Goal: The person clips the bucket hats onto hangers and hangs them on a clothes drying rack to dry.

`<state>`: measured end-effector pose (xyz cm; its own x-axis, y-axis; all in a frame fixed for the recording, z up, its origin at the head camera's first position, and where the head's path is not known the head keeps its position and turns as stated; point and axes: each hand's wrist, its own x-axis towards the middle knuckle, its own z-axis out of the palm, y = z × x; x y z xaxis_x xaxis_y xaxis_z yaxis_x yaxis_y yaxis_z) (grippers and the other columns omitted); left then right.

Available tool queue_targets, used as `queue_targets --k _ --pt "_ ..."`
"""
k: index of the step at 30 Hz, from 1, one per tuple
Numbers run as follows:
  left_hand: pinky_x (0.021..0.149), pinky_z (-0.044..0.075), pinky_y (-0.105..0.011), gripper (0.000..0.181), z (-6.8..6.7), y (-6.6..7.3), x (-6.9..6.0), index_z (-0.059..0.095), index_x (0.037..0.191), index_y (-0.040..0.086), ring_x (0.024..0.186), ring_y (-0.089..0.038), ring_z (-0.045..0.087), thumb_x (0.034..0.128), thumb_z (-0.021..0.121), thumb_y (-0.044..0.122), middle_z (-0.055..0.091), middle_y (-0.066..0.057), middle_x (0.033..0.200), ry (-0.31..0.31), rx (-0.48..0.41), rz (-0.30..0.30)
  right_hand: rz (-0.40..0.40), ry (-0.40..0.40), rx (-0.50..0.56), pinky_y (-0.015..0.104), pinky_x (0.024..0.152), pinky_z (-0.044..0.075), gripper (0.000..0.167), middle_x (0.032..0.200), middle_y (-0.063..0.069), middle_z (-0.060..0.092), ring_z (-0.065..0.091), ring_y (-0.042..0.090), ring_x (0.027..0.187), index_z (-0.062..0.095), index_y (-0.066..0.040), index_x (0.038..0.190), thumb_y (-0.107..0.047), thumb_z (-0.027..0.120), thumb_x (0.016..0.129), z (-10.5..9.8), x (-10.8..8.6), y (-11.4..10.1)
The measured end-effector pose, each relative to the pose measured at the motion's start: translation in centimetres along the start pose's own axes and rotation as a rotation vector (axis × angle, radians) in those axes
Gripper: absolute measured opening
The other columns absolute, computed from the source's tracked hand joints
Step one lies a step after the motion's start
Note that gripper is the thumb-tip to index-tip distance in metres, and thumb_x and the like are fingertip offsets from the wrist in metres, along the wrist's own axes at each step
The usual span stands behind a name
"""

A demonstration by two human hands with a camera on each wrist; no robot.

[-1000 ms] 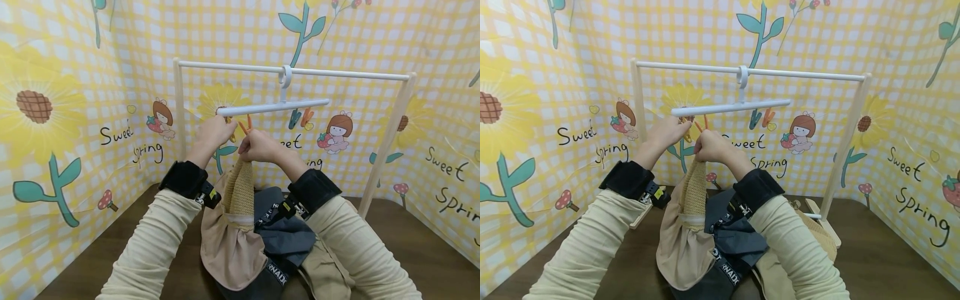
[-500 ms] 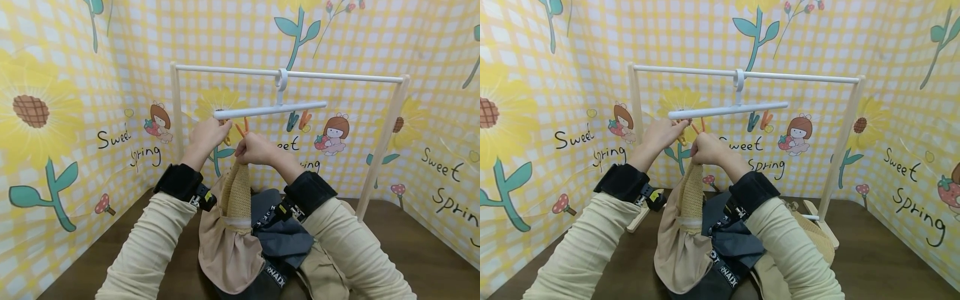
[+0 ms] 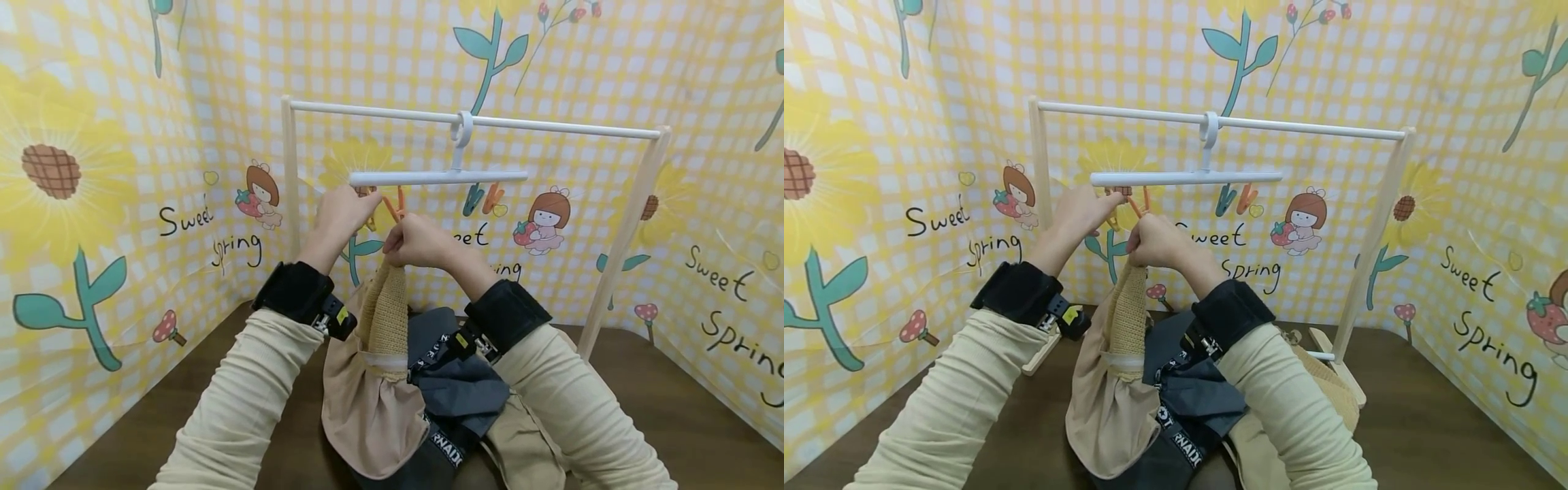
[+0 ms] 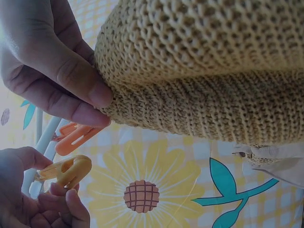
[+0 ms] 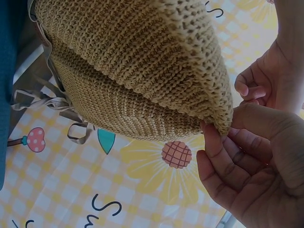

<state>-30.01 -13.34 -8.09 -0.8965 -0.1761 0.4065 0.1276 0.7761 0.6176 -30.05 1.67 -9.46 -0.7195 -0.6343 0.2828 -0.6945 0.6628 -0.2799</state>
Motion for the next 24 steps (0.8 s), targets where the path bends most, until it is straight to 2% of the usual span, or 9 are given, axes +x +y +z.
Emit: queue_targets --k 2,10,16,19,22,24 --pt "0.042 0.027 -0.022 0.038 0.13 -0.11 0.09 0.052 0.074 0.014 0.041 -0.010 0.033 0.0939 0.043 0.045 0.036 0.004 0.048 0.014 -0.009 -0.008 0.004 -0.002 -0.001 0.027 0.075 0.053 0.017 0.098 0.012 0.071 0.067 0.020 0.087 0.072 -0.003 0.097 -0.009 0.063 0.085 0.03 -0.08 0.14" --pt "0.042 0.034 -0.023 0.046 0.24 -0.61 0.39 0.047 0.061 0.015 0.042 -0.012 0.046 0.0944 0.038 0.045 0.042 0.003 0.044 0.014 -0.015 -0.021 0.008 -0.002 -0.034 0.028 0.076 0.053 0.018 0.097 0.010 0.071 0.067 0.019 0.087 0.072 -0.005 0.100 -0.011 0.065 0.085 -0.21 0.06 0.14" --pt "0.043 0.032 -0.024 0.049 0.19 -0.49 0.38 0.053 0.066 0.014 0.044 -0.012 0.043 0.0971 0.033 0.046 0.047 0.001 0.049 -0.015 0.040 -0.004 0.007 -0.007 -0.044 0.028 0.078 0.053 0.019 0.098 0.010 0.072 0.067 0.019 0.088 0.072 -0.006 0.101 -0.011 0.064 0.084 -0.29 0.17 -0.24" --pt "0.042 0.028 -0.024 0.051 0.02 -0.41 0.23 0.051 0.066 0.014 0.042 -0.012 0.036 0.0980 0.031 0.047 0.042 0.002 0.049 -0.017 0.065 0.008 0.012 -0.014 -0.036 0.028 0.078 0.053 0.018 0.098 0.010 0.071 0.067 0.019 0.088 0.072 -0.006 0.101 -0.010 0.064 0.085 -0.16 0.30 -0.39" --pt "0.042 0.025 -0.024 0.049 -0.04 -0.43 0.22 0.053 0.068 0.013 0.041 -0.011 0.031 0.0981 0.034 0.048 0.041 0.001 0.049 0.001 0.059 0.019 0.016 -0.019 -0.022 0.027 0.077 0.053 0.017 0.098 0.010 0.071 0.067 0.019 0.087 0.072 -0.005 0.100 -0.010 0.064 0.085 -0.06 0.31 -0.46" --pt "0.042 0.029 -0.023 0.048 -0.08 -0.64 0.34 0.052 0.065 0.013 0.041 -0.010 0.034 0.0974 0.039 0.046 0.041 0.002 0.047 0.008 0.020 0.024 0.016 -0.020 -0.018 0.027 0.077 0.053 0.017 0.097 0.011 0.071 0.067 0.019 0.087 0.072 -0.005 0.099 -0.010 0.063 0.085 -0.01 0.30 -0.50"
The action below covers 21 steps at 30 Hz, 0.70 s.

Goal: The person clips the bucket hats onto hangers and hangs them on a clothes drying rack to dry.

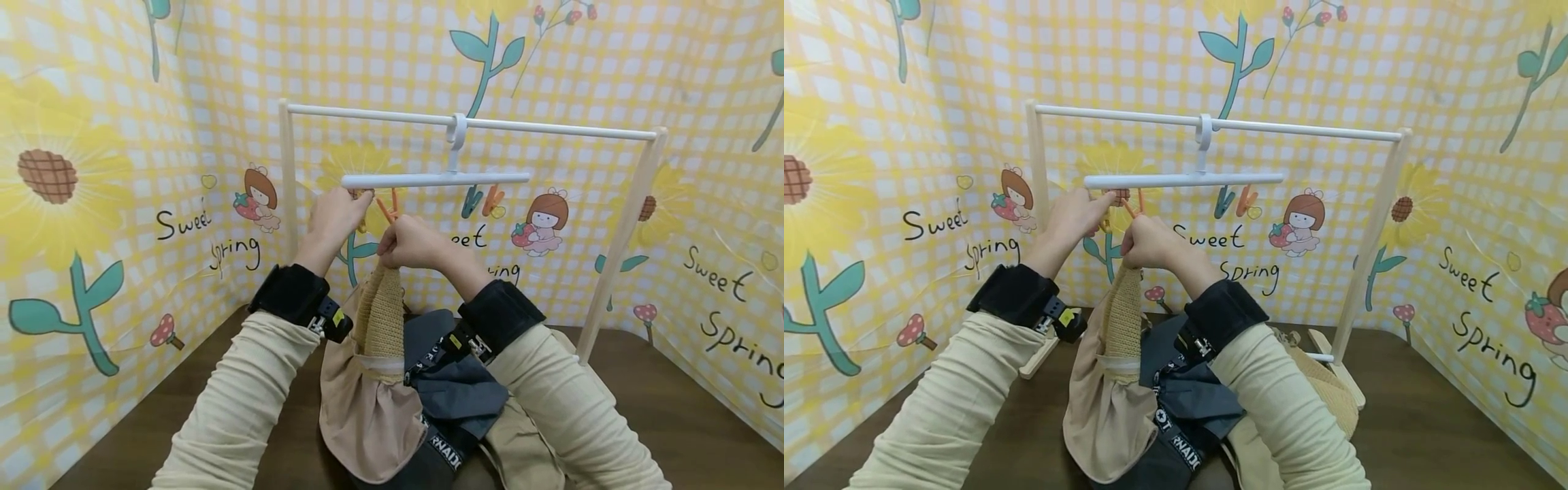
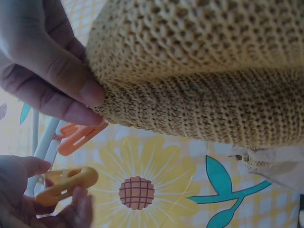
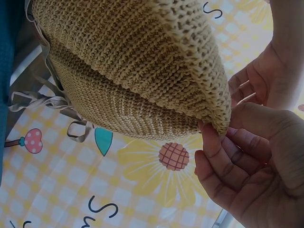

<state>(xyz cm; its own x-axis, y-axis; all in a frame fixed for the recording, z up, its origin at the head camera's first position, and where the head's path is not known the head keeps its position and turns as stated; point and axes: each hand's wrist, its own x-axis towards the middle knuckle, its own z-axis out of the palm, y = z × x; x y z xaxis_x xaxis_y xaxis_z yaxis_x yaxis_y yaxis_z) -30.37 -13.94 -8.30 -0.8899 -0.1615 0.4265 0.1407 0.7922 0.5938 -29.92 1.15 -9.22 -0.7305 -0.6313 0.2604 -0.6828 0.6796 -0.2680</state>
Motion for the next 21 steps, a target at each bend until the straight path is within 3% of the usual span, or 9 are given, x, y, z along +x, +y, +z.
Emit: queue_targets --k 6,8,11,15,21 --pt "0.051 0.043 -0.020 0.046 0.0 -0.9 0.4 0.047 0.051 0.013 0.045 -0.007 0.050 0.0933 0.054 0.032 0.043 0.006 0.043 -0.004 -0.222 0.011 -0.016 -0.001 0.001 0.027 0.075 0.053 0.017 0.097 0.011 0.071 0.067 0.019 0.085 0.072 -0.004 0.099 -0.009 0.063 0.085 0.1 -0.1 0.0" --pt "0.050 0.043 -0.018 0.037 0.0 -0.9 0.5 0.052 0.059 0.010 0.044 -0.005 0.051 0.0918 0.056 0.027 0.050 0.005 0.051 0.009 -0.309 0.000 -0.019 -0.007 -0.002 0.027 0.075 0.053 0.018 0.097 0.011 0.071 0.067 0.019 0.084 0.072 -0.004 0.099 -0.009 0.063 0.085 0.0 -0.1 0.1" --pt "0.052 0.050 -0.017 0.017 0.0 -0.8 0.6 0.055 0.089 0.003 0.044 -0.002 0.054 0.0900 0.058 0.019 0.057 -0.003 0.077 -0.005 -0.465 -0.030 -0.018 -0.015 -0.009 0.027 0.075 0.053 0.018 0.098 0.011 0.071 0.067 0.019 0.085 0.072 -0.004 0.100 -0.009 0.063 0.085 0.0 -0.1 0.0" --pt "0.058 0.053 -0.017 0.044 -0.2 -0.7 0.6 0.042 0.129 0.001 0.049 -0.003 0.057 0.0902 0.058 0.015 0.056 -0.014 0.106 -0.104 -0.591 -0.064 -0.012 -0.019 -0.004 0.028 0.076 0.053 0.018 0.099 0.011 0.070 0.067 0.019 0.085 0.071 -0.004 0.100 -0.008 0.062 0.085 -0.2 -0.1 0.0" --pt "0.062 0.052 -0.017 0.045 -0.4 -1.4 0.5 0.042 0.136 0.001 0.065 -0.011 0.059 0.0943 0.046 0.017 0.043 -0.015 0.126 -0.289 -0.739 -0.093 -0.028 -0.026 -0.006 0.028 0.075 0.053 0.019 0.099 0.012 0.071 0.067 0.019 0.085 0.071 -0.003 0.100 -0.007 0.063 0.084 -0.2 -0.1 0.0"
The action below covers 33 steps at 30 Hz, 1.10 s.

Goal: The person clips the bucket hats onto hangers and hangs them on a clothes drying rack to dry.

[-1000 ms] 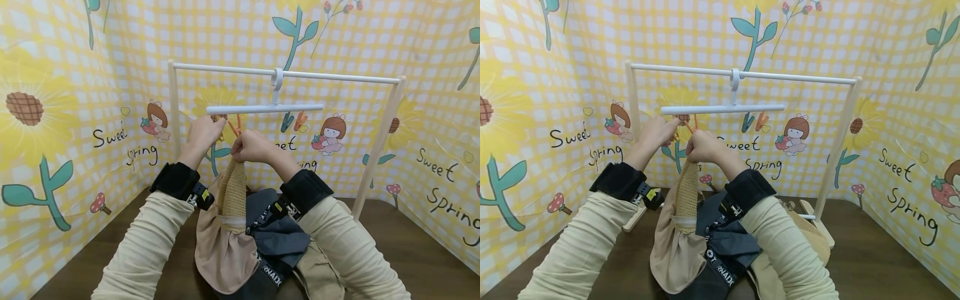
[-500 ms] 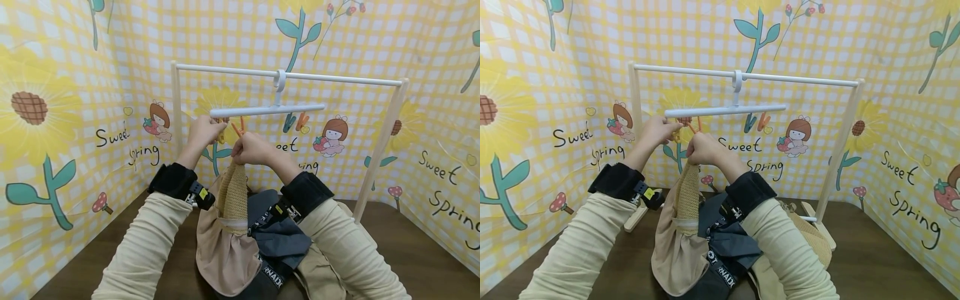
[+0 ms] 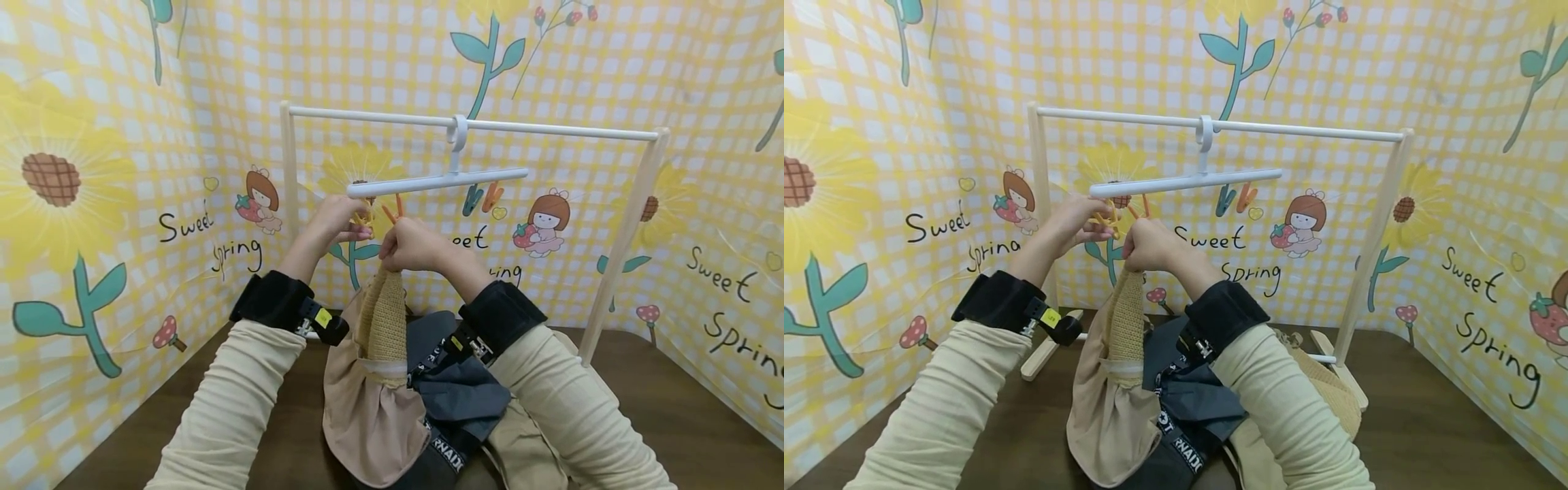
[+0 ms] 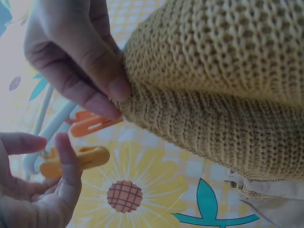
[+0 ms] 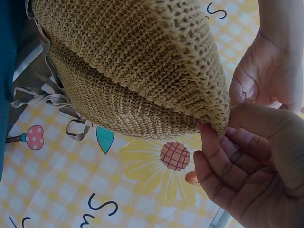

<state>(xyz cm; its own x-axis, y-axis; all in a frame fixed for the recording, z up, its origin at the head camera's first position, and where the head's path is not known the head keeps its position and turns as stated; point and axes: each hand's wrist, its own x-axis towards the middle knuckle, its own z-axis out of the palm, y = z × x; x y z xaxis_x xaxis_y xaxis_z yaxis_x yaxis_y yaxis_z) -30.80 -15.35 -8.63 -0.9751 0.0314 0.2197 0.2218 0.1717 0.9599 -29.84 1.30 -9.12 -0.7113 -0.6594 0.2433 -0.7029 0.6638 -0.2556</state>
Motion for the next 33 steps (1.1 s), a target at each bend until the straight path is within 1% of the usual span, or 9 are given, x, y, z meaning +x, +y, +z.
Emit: queue_targets --k 4,7,10,13,16,19,24,28,33 --pt "0.067 0.053 -0.019 0.045 -0.3 -0.2 -0.1 0.038 0.138 0.002 0.073 -0.015 0.059 0.0949 0.043 0.012 0.035 -0.016 0.135 -0.064 -0.063 -0.016 -0.003 0.000 -0.010 0.028 0.075 0.053 0.018 0.098 0.011 0.071 0.067 0.019 0.085 0.072 -0.003 0.100 -0.007 0.063 0.084 0.0 0.1 0.0" --pt "0.073 0.054 -0.022 0.049 -0.4 -0.3 0.0 0.030 0.144 0.004 0.077 -0.016 0.059 0.0966 0.041 0.010 0.031 -0.016 0.145 -0.104 -0.057 -0.009 -0.002 0.004 -0.011 0.028 0.076 0.053 0.018 0.099 0.011 0.071 0.067 0.019 0.086 0.072 -0.003 0.100 -0.007 0.063 0.084 0.0 0.1 0.0" --pt "0.080 0.053 -0.025 0.052 -0.5 -0.5 0.1 0.022 0.148 0.004 0.082 -0.017 0.059 0.0985 0.039 0.008 0.029 -0.017 0.148 -0.149 -0.022 -0.002 0.005 0.006 -0.016 0.028 0.076 0.053 0.018 0.099 0.011 0.071 0.067 0.019 0.086 0.072 -0.003 0.100 -0.007 0.063 0.084 0.0 0.2 -0.1" --pt "0.084 0.053 -0.025 0.054 -0.8 -0.8 0.1 0.016 0.149 0.003 0.086 -0.017 0.058 0.0998 0.037 0.008 0.025 -0.018 0.149 -0.202 0.009 0.004 0.013 0.002 -0.022 0.028 0.077 0.053 0.019 0.099 0.011 0.071 0.067 0.020 0.087 0.072 -0.003 0.100 -0.007 0.063 0.084 0.1 0.4 -0.2" --pt "0.083 0.052 -0.024 0.056 -1.0 -1.0 0.2 0.011 0.150 0.004 0.091 -0.019 0.057 0.1007 0.036 0.010 0.018 -0.016 0.154 -0.244 -0.009 0.008 0.008 0.006 -0.038 0.028 0.077 0.053 0.019 0.099 0.012 0.071 0.067 0.020 0.086 0.072 -0.002 0.101 -0.006 0.062 0.084 0.1 0.5 -0.2" --pt "0.087 0.051 -0.026 0.057 -1.2 -1.1 0.3 0.008 0.150 0.005 0.099 -0.023 0.054 0.1014 0.035 0.013 0.012 -0.015 0.156 -0.276 -0.041 0.015 -0.003 0.016 -0.055 0.028 0.075 0.053 0.019 0.097 0.013 0.071 0.066 0.020 0.083 0.072 -0.001 0.100 -0.004 0.061 0.084 0.0 0.7 -0.2" --pt "0.097 0.047 -0.033 0.055 -1.6 -1.3 0.2 0.007 0.150 0.002 0.112 -0.030 0.052 0.1021 0.033 0.013 0.013 -0.018 0.155 -0.316 -0.035 0.034 -0.008 0.037 -0.074 0.027 0.073 0.053 0.019 0.096 0.013 0.072 0.066 0.020 0.082 0.072 -0.001 0.099 -0.005 0.062 0.084 -0.1 0.9 -0.2" --pt "0.097 0.047 -0.031 0.055 -1.8 -1.3 0.1 0.009 0.149 0.000 0.105 -0.024 0.057 0.1022 0.033 0.014 0.015 -0.018 0.155 -0.328 -0.026 0.037 0.002 0.047 -0.073 0.027 0.074 0.053 0.018 0.096 0.013 0.072 0.067 0.020 0.084 0.072 -0.002 0.100 -0.007 0.063 0.085 0.0 0.9 -0.2" --pt "0.090 0.051 -0.027 0.055 -2.0 -1.0 -0.1 0.007 0.150 0.002 0.093 -0.017 0.059 0.1029 0.031 0.017 0.010 -0.016 0.156 -0.333 -0.033 0.017 -0.010 0.061 -0.099 0.028 0.074 0.053 0.019 0.096 0.012 0.072 0.068 0.020 0.085 0.072 -0.002 0.100 -0.008 0.063 0.085 -0.1 0.9 -0.1"
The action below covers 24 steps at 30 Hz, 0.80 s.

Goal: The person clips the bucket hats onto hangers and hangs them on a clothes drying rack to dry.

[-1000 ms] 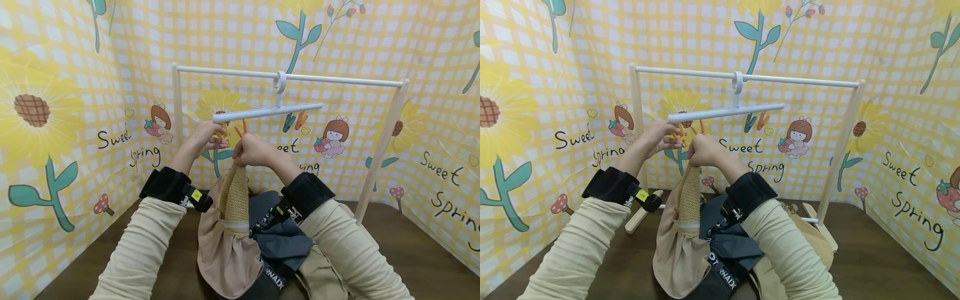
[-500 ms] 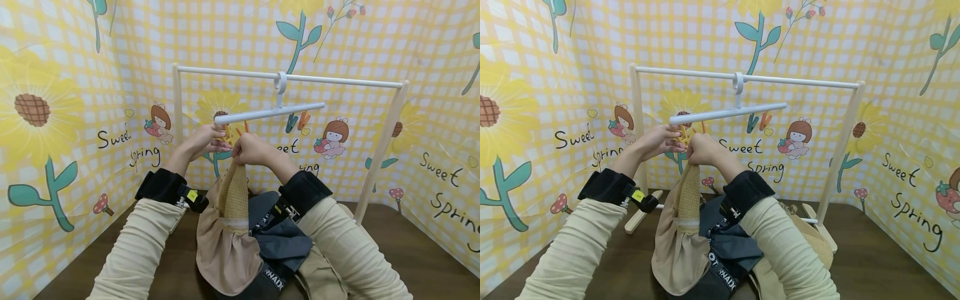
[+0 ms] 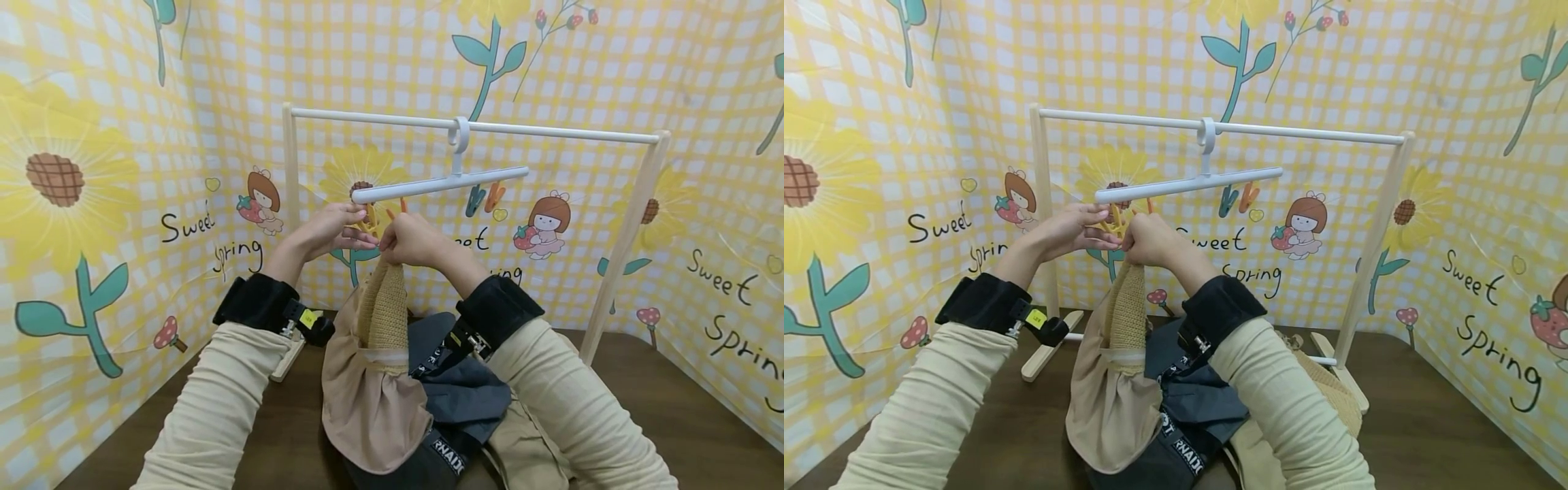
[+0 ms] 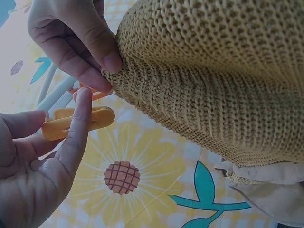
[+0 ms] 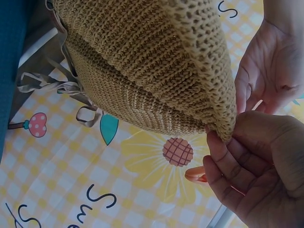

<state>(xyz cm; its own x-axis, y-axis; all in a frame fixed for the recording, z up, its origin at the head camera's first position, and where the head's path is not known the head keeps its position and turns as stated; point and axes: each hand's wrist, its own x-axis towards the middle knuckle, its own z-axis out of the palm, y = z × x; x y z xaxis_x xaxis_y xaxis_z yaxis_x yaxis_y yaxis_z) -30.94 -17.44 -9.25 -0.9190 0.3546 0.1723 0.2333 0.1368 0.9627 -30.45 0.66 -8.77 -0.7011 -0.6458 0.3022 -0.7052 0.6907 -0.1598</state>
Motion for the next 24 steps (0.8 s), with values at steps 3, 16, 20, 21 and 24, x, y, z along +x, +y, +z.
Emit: queue_targets --k 3,16,20,21,24 --pt "0.090 0.051 -0.028 0.055 -0.01 0.13 -0.17 0.004 0.150 0.003 0.092 -0.017 0.059 0.1029 0.030 0.016 0.008 -0.017 0.156 -0.019 0.002 0.000 -0.026 0.017 -0.014 0.029 0.076 0.053 0.019 0.097 0.013 0.072 0.068 0.021 0.086 0.072 -0.001 0.100 -0.007 0.062 0.085 -0.03 0.03 0.15" --pt "0.079 0.053 -0.021 0.057 -0.35 0.12 -0.39 0.021 0.147 0.000 0.081 -0.006 0.065 0.0977 0.047 0.011 0.037 -0.022 0.142 0.012 0.149 0.036 -0.099 0.026 -0.027 0.030 0.080 0.053 0.021 0.101 0.015 0.071 0.068 0.023 0.092 0.070 0.001 0.105 -0.004 0.059 0.088 -0.66 0.01 0.23" --pt "0.084 0.053 -0.024 0.057 -0.31 0.30 -0.44 0.024 0.146 0.000 0.081 -0.004 0.064 0.0967 0.050 0.012 0.042 -0.022 0.140 0.022 0.215 0.039 -0.101 0.040 -0.028 0.030 0.079 0.054 0.021 0.100 0.016 0.071 0.068 0.023 0.092 0.070 0.002 0.105 -0.003 0.059 0.088 -0.81 -0.06 0.27" --pt "0.087 0.052 -0.027 0.057 -0.28 0.33 -0.43 0.025 0.146 0.000 0.081 -0.004 0.064 0.0967 0.050 0.013 0.043 -0.023 0.139 0.021 0.229 0.042 -0.098 0.042 -0.026 0.030 0.079 0.054 0.021 0.101 0.016 0.071 0.068 0.023 0.092 0.070 0.002 0.106 -0.003 0.059 0.088 -0.84 -0.09 0.27" --pt "0.090 0.051 -0.030 0.055 -0.18 0.37 -0.39 0.029 0.145 0.000 0.082 -0.003 0.062 0.0964 0.051 0.015 0.048 -0.020 0.133 0.033 0.273 0.056 -0.090 0.048 -0.029 0.031 0.080 0.054 0.022 0.102 0.016 0.071 0.068 0.023 0.092 0.069 0.002 0.107 -0.004 0.058 0.089 -0.84 -0.16 0.32"
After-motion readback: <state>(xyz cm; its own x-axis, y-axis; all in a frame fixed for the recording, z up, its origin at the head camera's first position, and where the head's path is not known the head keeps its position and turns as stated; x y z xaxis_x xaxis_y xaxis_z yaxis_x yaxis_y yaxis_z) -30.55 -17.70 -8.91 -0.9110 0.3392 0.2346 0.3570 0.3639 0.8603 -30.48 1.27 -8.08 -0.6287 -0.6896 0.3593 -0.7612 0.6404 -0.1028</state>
